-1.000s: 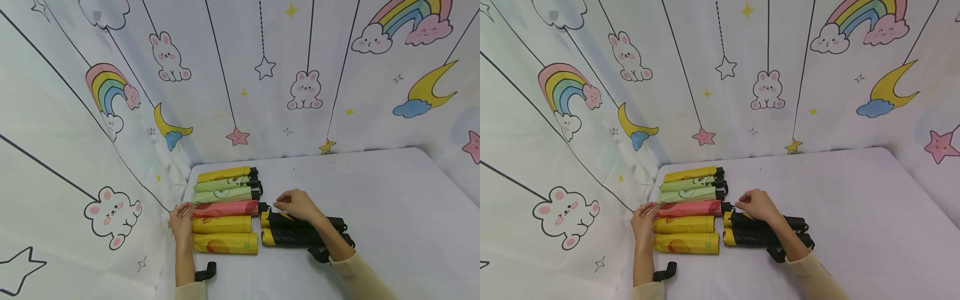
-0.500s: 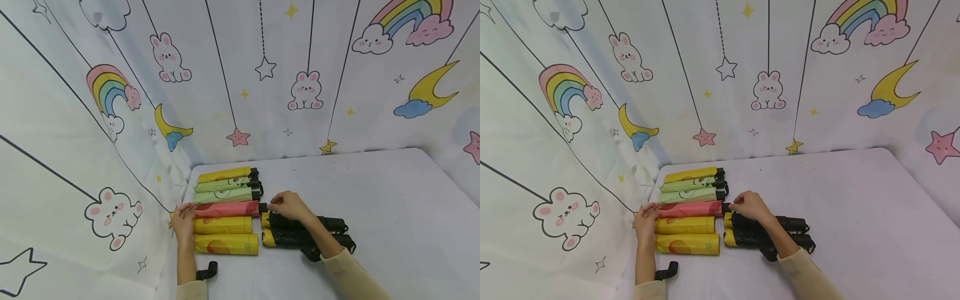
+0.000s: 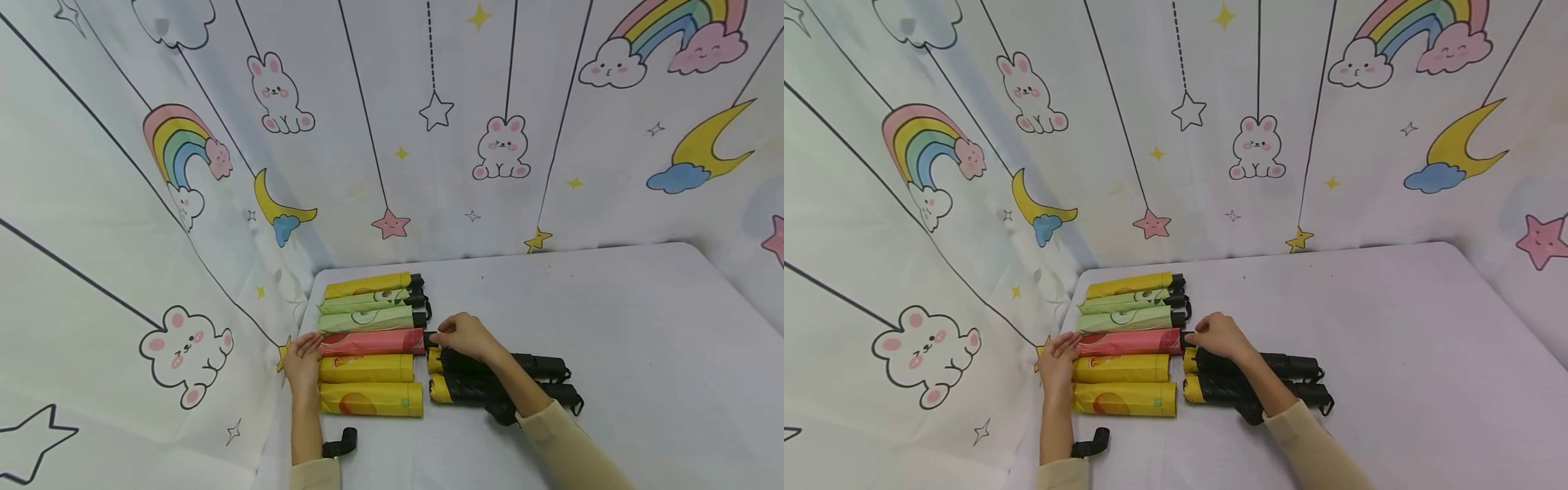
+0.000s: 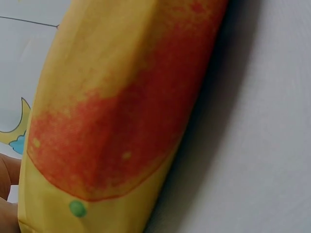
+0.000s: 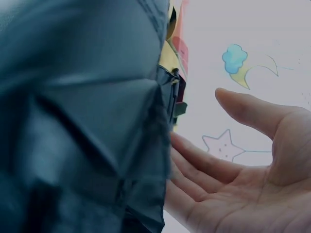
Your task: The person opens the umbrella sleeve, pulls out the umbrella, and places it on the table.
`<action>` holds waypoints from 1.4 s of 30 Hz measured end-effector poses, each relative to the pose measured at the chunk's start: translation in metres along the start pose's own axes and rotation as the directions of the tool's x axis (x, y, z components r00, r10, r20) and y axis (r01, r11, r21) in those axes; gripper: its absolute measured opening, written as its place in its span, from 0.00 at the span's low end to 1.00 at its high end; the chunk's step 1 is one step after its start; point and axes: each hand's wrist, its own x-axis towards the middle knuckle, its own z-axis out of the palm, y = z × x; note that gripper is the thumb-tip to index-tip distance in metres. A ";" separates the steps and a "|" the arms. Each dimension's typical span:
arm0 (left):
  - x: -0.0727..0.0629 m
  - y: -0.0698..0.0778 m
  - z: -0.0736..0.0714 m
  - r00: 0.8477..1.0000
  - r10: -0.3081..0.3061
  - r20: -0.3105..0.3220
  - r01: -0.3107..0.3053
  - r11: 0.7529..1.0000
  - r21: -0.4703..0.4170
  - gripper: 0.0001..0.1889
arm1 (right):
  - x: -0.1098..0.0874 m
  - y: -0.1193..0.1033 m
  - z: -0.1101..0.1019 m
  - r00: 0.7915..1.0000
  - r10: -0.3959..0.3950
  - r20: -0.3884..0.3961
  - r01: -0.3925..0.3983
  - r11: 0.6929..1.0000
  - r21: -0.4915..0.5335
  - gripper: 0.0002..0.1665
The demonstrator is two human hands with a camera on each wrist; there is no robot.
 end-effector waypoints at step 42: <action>0.001 -0.007 -0.003 1.000 0.003 -0.016 -0.004 0.997 -0.071 0.22 | 0.017 0.014 0.018 0.998 0.068 -0.018 -0.060 0.952 0.299 0.20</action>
